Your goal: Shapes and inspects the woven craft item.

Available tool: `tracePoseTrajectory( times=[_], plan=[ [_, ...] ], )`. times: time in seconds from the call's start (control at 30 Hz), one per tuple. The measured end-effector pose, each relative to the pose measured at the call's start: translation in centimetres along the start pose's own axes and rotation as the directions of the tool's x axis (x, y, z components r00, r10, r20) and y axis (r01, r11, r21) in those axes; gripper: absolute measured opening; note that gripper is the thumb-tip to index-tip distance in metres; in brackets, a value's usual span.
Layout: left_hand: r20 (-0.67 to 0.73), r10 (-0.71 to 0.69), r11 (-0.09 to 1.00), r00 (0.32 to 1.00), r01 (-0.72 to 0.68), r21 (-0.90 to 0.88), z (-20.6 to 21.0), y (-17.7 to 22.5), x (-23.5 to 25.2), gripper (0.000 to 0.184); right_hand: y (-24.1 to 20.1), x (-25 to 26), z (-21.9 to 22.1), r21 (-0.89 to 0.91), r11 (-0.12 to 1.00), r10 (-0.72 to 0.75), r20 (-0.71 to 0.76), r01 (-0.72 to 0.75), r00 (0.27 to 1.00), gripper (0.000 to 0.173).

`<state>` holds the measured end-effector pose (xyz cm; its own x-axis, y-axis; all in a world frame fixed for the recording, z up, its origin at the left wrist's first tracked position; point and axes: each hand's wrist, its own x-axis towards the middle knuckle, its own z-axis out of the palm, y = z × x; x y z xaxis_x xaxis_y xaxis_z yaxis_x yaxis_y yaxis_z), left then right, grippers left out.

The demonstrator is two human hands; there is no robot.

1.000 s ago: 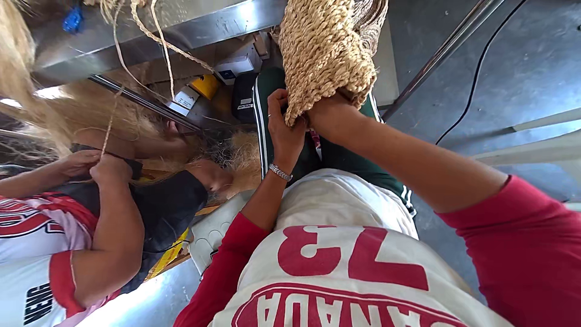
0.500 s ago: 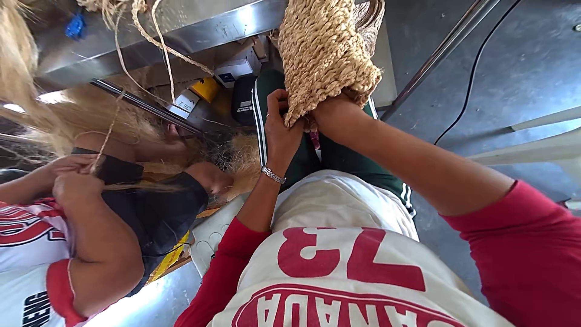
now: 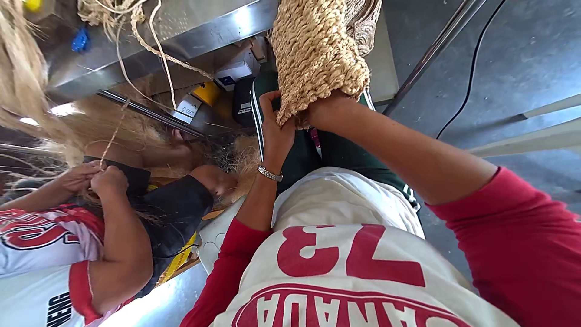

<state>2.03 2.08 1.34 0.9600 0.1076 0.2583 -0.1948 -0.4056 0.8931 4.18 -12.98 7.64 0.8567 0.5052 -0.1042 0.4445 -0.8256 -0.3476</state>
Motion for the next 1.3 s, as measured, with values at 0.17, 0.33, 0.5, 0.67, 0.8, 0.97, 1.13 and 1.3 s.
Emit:
tracePoseTrajectory(
  times=[0.17,0.33,0.5,0.67,0.8,0.97,1.13,1.3],
  plan=[
    [-0.005,-0.003,0.999,1.0,0.003,-0.051,0.1,-0.5,0.1,0.057,-0.9,0.2,1.1,-0.021,0.997,0.077,-0.045,-0.078,0.996,0.036],
    [0.016,-0.023,0.994,1.0,0.025,-0.107,0.0,-0.7,0.4,0.065,-0.7,0.2,1.1,0.039,0.998,0.058,-0.045,-0.056,0.997,0.037],
    [0.085,-0.122,0.968,0.989,0.138,-0.208,-0.4,0.1,0.9,0.071,-1.1,-0.5,0.6,-0.001,0.999,0.039,-0.036,-0.039,0.999,0.031],
    [0.028,-0.116,0.97,0.993,0.119,-0.213,0.4,0.6,0.8,0.07,-1.1,-0.6,0.6,0.022,0.997,0.076,-0.06,-0.075,0.995,0.031],
    [-0.048,-0.127,0.983,0.991,0.12,-0.136,1.1,0.0,0.7,0.068,-0.9,-0.5,0.8,0.03,0.998,0.065,-0.084,-0.063,0.994,0.032],
    [0.03,-0.125,0.99,0.992,0.127,-0.053,0.4,-0.2,0.7,0.064,-0.6,0.0,1.1,0.063,0.996,0.067,-0.075,-0.062,0.995,0.034],
    [0.101,-0.139,0.978,0.985,0.152,-0.141,-0.2,-0.1,0.8,0.068,-0.4,0.0,0.7,0.054,0.997,0.048,-0.04,-0.046,0.998,0.034],
    [0.012,-0.125,0.987,0.992,0.126,-0.097,0.5,-0.2,0.7,0.064,0.0,-0.1,0.8,0.088,0.996,0.007,-0.116,0.003,0.993,0.035]
  ],
)
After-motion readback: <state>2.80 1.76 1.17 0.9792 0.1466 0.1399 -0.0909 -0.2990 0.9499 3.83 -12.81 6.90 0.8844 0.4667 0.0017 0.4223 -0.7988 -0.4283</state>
